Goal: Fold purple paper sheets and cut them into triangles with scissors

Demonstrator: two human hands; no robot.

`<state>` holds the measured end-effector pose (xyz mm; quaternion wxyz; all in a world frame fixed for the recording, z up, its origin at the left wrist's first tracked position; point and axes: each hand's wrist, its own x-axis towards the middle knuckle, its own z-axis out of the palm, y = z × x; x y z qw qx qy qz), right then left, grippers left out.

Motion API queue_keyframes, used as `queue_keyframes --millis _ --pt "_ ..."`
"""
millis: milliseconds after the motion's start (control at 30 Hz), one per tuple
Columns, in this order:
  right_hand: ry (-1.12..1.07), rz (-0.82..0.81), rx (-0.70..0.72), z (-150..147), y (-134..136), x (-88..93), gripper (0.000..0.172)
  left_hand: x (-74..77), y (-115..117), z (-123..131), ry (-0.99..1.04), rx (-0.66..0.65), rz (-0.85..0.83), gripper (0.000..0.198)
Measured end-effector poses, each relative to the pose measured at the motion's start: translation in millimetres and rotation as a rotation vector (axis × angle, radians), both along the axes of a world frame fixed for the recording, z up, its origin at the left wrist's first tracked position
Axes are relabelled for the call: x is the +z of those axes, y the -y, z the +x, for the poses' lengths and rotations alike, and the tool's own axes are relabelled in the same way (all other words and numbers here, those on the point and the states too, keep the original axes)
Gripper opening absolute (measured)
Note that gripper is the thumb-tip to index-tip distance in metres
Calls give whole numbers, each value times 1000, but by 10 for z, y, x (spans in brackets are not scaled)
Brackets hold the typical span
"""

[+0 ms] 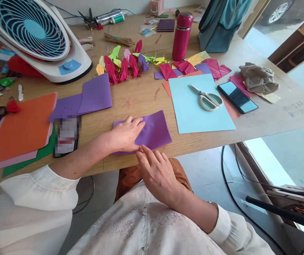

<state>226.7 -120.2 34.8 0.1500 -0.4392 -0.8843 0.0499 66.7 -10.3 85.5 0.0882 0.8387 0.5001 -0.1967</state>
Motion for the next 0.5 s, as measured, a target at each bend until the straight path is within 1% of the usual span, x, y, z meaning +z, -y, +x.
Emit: queue_keyframes --millis 133,267,400,500 --pt "38 -71 -25 -81 36 -84 46 -28 3 -16 -15 -18 18 77" --pt "84 -117 -22 -93 40 -108 55 -31 5 -23 -10 -9 11 80" --pt "146 -107 -3 -77 45 -114 64 -27 7 -7 -26 -10 -2 84" --pt "195 -82 -22 -77 75 -139 63 -41 4 4 -32 -7 2 85"
